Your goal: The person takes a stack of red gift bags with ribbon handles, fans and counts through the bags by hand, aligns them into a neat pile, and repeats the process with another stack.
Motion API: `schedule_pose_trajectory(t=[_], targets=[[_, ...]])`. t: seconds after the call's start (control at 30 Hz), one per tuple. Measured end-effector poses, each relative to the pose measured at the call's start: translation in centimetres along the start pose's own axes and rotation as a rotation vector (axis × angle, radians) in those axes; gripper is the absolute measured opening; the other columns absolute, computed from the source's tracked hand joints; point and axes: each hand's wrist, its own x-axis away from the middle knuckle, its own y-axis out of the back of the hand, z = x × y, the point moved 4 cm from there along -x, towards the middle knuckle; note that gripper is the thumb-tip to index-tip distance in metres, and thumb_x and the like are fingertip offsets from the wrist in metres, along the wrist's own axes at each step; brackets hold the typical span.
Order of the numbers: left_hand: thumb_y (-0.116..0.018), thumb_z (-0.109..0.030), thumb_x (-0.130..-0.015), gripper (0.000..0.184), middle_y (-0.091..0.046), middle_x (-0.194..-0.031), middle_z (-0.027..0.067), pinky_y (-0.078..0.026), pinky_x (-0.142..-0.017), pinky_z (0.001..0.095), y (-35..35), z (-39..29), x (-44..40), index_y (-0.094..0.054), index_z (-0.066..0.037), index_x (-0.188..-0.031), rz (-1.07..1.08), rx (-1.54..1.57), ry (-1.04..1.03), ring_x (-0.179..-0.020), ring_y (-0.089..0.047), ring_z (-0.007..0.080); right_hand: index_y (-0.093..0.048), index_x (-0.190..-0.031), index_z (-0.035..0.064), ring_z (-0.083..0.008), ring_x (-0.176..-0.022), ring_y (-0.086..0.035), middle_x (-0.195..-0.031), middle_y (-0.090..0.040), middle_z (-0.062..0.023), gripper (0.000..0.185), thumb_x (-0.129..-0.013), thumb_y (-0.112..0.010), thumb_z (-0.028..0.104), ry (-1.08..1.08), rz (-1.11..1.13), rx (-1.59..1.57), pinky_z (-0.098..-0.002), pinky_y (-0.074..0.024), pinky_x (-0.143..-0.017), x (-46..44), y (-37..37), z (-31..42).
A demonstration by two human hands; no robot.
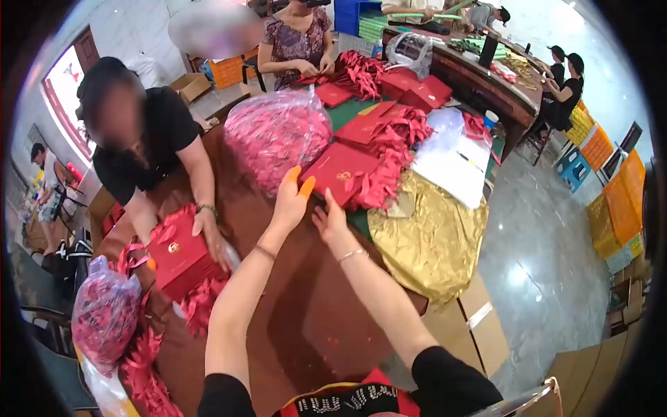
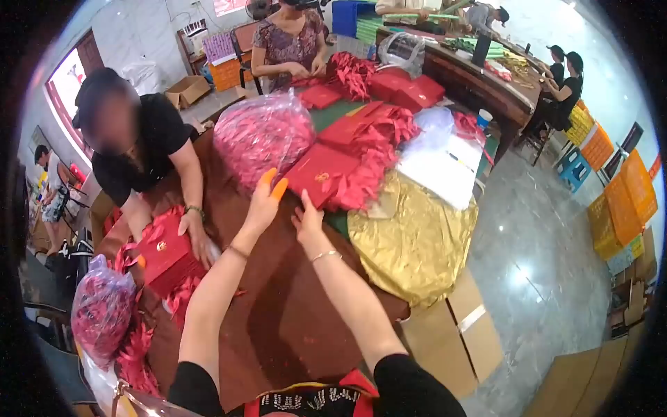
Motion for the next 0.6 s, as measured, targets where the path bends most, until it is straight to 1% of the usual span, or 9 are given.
schedule_pose_trajectory(t=[0.1,0.23,0.3,0.33,0.37,0.4,0.47,0.57,0.6], targets=[[-0.058,-0.038,-0.083,0.062,-0.051,-0.115,0.0307,-0.04,-0.091,0.0416,-5.2,5.1,-4.8,-0.044,0.01,-0.12,0.062,-0.163,0.167,-0.108,-0.049,0.0423,-0.032,-0.132,0.0137,-0.0257,-0.122,-0.034,-0.136,-0.032,-0.0041,0.073,-0.076,-0.066,0.047,0.0,-0.07,-0.113,-0.0437,-0.032,-0.097,-1.0,0.4,0.4],[-0.056,-0.046,-0.081,0.066,-0.055,-0.108,0.0298,-0.043,-0.085,0.0448,-6.1,5.6,-5.8,-0.046,0.009,-0.116,0.114,-0.324,0.273,-0.1,-0.053,0.0439,-0.035,-0.131,0.0134,-0.0255,-0.126,-0.029,-0.136,-0.032,-0.0057,0.066,-0.081,-0.057,0.051,-0.025,0.031,-0.263,-0.0448,-0.0248,-0.102,-1.3,1.0,1.3],[-0.056,-0.048,-0.081,0.062,-0.058,-0.101,0.0277,-0.045,-0.08,0.046,-7.0,4.6,-5.3,-0.049,0.007,-0.11,0.113,-0.416,0.274,-0.093,-0.056,0.0423,-0.034,-0.132,0.0132,-0.0222,-0.127,-0.028,-0.136,-0.033,-0.0036,0.068,-0.081,-0.055,0.053,-0.14,0.059,-0.351,-0.0451,-0.0187,-0.106,-1.2,1.4,2.1],[-0.055,-0.048,-0.081,0.059,-0.059,-0.096,0.0263,-0.045,-0.078,0.0468,-7.7,4.3,-4.8,-0.051,0.005,-0.104,0.203,-0.474,0.359,-0.09,-0.058,0.0406,-0.033,-0.132,0.0131,-0.0218,-0.127,-0.028,-0.135,-0.033,-0.003,0.07,-0.08,-0.055,0.054,-0.185,0.089,-0.375,-0.0454,-0.0178,-0.107,-1.0,1.5,2.7],[-0.056,-0.047,-0.081,0.061,-0.057,-0.103,0.0277,-0.044,-0.08,0.0469,-8.3,4.6,-4.4,-0.049,0.005,-0.11,0.212,-0.491,0.368,-0.095,-0.056,0.0412,-0.032,-0.133,0.013,-0.0214,-0.127,-0.028,-0.135,-0.034,-0.0024,0.071,-0.08,-0.055,0.054,-0.225,0.12,-0.397,-0.0456,-0.017,-0.107,-1.0,1.6,3.3],[-0.056,-0.047,-0.081,0.061,-0.056,-0.105,0.0278,-0.043,-0.08,0.0478,-8.7,4.8,-4.1,-0.049,0.005,-0.111,0.183,-0.589,0.309,-0.096,-0.055,0.0428,-0.034,-0.132,0.0143,-0.0191,-0.126,-0.03,-0.135,-0.034,-0.0013,0.066,-0.083,-0.053,0.053,-0.273,0.111,-0.472,-0.0446,-0.01,-0.109,-1.3,1.7,3.5],[-0.056,-0.047,-0.081,0.061,-0.056,-0.107,0.028,-0.043,-0.08,0.0488,-9.4,5.2,-4.2,-0.049,0.005,-0.111,0.162,-0.698,0.242,-0.097,-0.054,0.0443,-0.034,-0.133,0.0144,-0.0189,-0.126,-0.03,-0.135,-0.034,-0.0013,0.067,-0.081,-0.055,0.053,-0.297,0.11,-0.485,-0.0444,-0.0103,-0.109,-2.0,2.3,3.5],[-0.053,-0.057,-0.079,0.068,-0.057,-0.103,0.025,-0.041,-0.084,0.0467,-9.7,5.2,-4.6,-0.05,0.005,-0.108,0.222,-0.54,0.371,-0.104,-0.05,0.0413,-0.034,-0.132,0.0147,-0.018,-0.126,-0.031,-0.134,-0.035,-0.0006,0.07,-0.079,-0.058,0.053,-0.318,0.062,-0.502,-0.0437,-0.0109,-0.108,-2.0,2.8,3.2],[-0.054,-0.061,-0.075,0.076,-0.054,-0.109,0.0248,-0.039,-0.088,0.0468,-9.6,5.0,-4.5,-0.049,0.005,-0.112,0.302,-0.523,0.485,-0.107,-0.047,0.0417,-0.035,-0.132,0.0147,-0.0173,-0.125,-0.031,-0.133,-0.035,0.0001,0.072,-0.077,-0.06,0.054,-0.321,0.022,-0.5,-0.0432,-0.0113,-0.108,-1.9,2.8,2.9]])
